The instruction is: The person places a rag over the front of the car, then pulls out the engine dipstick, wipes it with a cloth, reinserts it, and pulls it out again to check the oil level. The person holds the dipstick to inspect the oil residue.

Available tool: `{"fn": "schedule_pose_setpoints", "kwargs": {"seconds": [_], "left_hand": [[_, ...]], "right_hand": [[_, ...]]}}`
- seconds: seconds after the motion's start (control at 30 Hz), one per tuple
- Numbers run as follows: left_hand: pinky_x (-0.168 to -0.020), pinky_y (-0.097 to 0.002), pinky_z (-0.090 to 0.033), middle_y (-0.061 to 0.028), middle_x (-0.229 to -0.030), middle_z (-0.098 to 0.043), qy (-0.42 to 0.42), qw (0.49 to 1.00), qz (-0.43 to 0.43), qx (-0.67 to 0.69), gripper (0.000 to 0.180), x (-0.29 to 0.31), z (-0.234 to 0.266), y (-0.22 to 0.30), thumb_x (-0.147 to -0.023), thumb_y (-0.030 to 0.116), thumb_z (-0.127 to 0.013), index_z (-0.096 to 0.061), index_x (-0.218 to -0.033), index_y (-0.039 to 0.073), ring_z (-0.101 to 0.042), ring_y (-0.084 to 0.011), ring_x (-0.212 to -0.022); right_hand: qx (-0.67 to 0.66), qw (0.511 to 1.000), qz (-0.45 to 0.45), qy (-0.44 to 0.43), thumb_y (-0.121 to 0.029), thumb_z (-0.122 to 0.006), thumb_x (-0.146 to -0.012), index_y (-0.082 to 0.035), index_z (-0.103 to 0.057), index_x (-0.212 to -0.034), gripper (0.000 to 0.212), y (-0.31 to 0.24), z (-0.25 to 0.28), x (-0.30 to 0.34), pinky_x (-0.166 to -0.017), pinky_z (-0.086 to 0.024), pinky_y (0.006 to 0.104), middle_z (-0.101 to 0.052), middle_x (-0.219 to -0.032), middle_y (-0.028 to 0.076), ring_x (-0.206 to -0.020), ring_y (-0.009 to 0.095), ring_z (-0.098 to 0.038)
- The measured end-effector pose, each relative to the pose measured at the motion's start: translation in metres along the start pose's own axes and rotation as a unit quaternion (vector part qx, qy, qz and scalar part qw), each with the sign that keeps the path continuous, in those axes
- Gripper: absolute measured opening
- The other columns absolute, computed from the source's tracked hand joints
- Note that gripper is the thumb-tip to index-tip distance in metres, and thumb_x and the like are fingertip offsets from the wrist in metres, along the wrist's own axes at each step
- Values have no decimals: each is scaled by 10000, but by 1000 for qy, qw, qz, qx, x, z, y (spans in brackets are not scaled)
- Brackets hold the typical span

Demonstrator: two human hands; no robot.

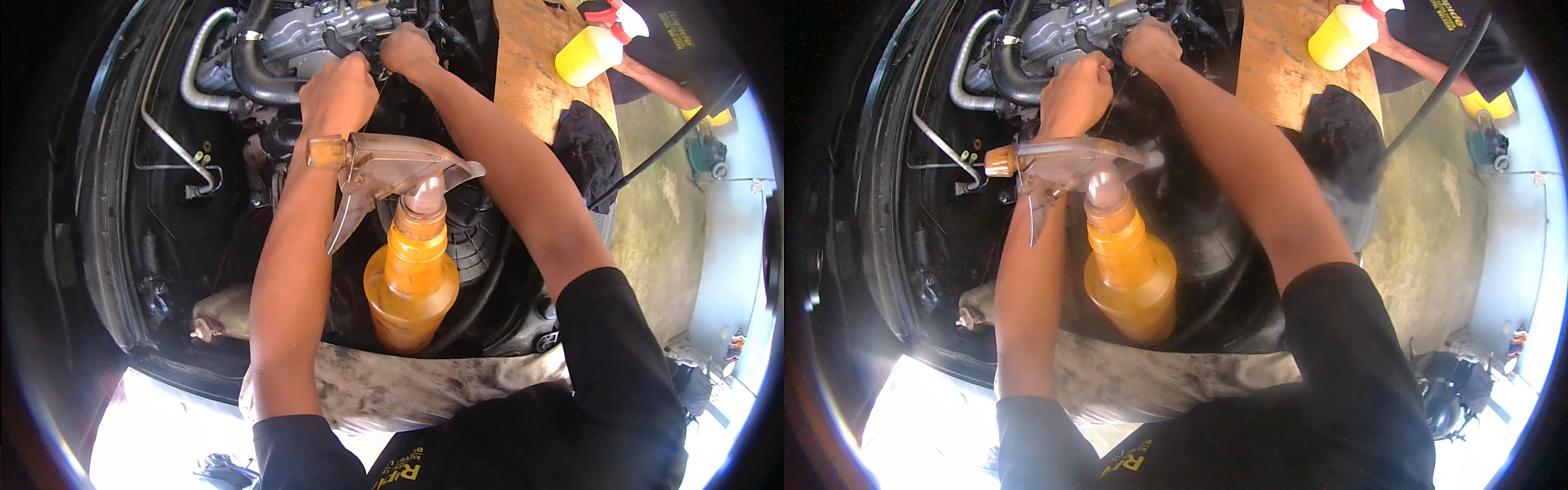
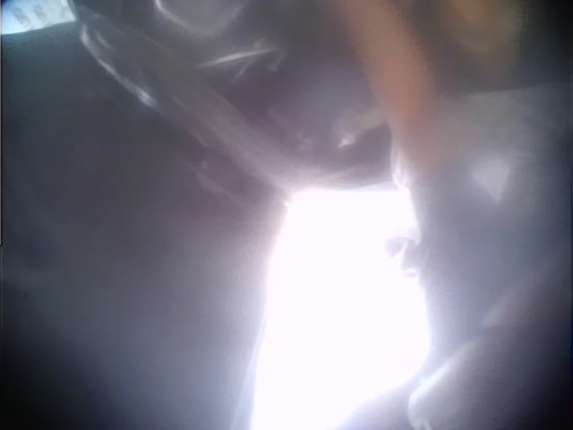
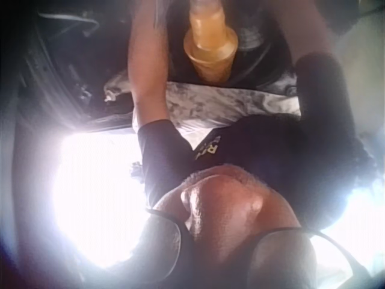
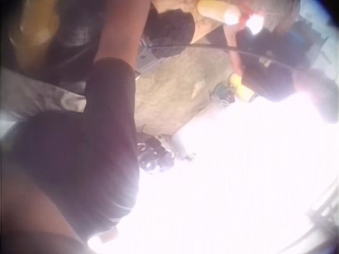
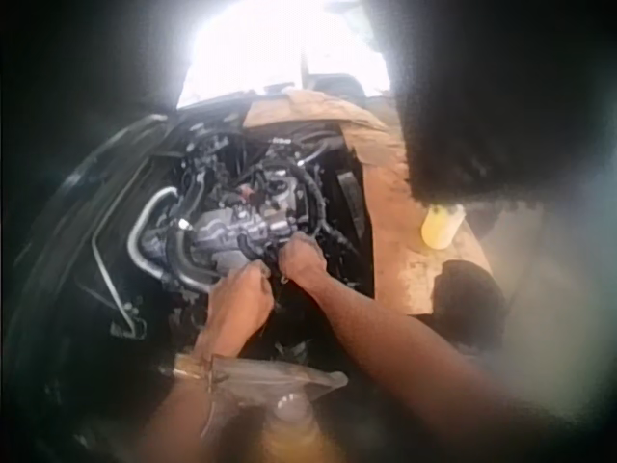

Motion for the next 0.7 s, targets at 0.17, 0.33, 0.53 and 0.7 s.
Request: {"fn": "schedule_pose_setpoints", "kwargs": {"seconds": [0.17, 0.33, 0.53, 0.7], "left_hand": [[-938, -540, -551, -234, -1110, -744, 20, 1000, 16, -16, 300, -1, 3, -12, -1005, 258, -526, -740, -1169, 127, -699, -453, -1066], [-941, -539, -548, -226, -1116, -747, 26, 1000, 10, -6, 293, -4, 6, 1, -1007, 259, -529, -743, -1162, 133, -700, -448, -1071], [-942, -539, -546, -218, -1119, -748, 26, 1000, 14, 10, 293, -3, 7, -3, -1005, 265, -538, -737, -1173, 130, -697, -443, -1082], [-954, -534, -543, -218, -1145, -742, -5, 999, 32, -25, 311, -3, 3, -10, -1006, 277, -543, -717, -1216, 127, -693, -440, -1092]], "right_hand": [[8, 999, 15, -49, -314, -712, -892, 47, -646, -1301, 550, -12, -32, 11, -1045, -552, 448, -654, -1360, 269, -1265, 380, -657], [6, 999, 21, -48, -288, -738, -874, 62, -652, -1281, 543, 9, -37, -17, -1054, -546, 447, -648, -1360, 284, -1260, 395, -657], [-20, 998, -9, -62, -285, -723, -883, 47, -671, -1254, 500, 11, -31, -17, -1033, -556, 450, -680, -1317, 262, -1229, 396, -673], [45, 996, 36, -70, -265, -712, -883, 38, -688, -1223, 455, -13, -29, 17, -1020, -559, 455, -694, -1299, 243, -1225, 389, -677]]}}
Point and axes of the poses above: each hand's wrist, its own x-axis away from the middle knuckle, its own z-axis out of the back of the hand, y = z × x, the point moved 9 cm from there along -x, towards the middle knuckle
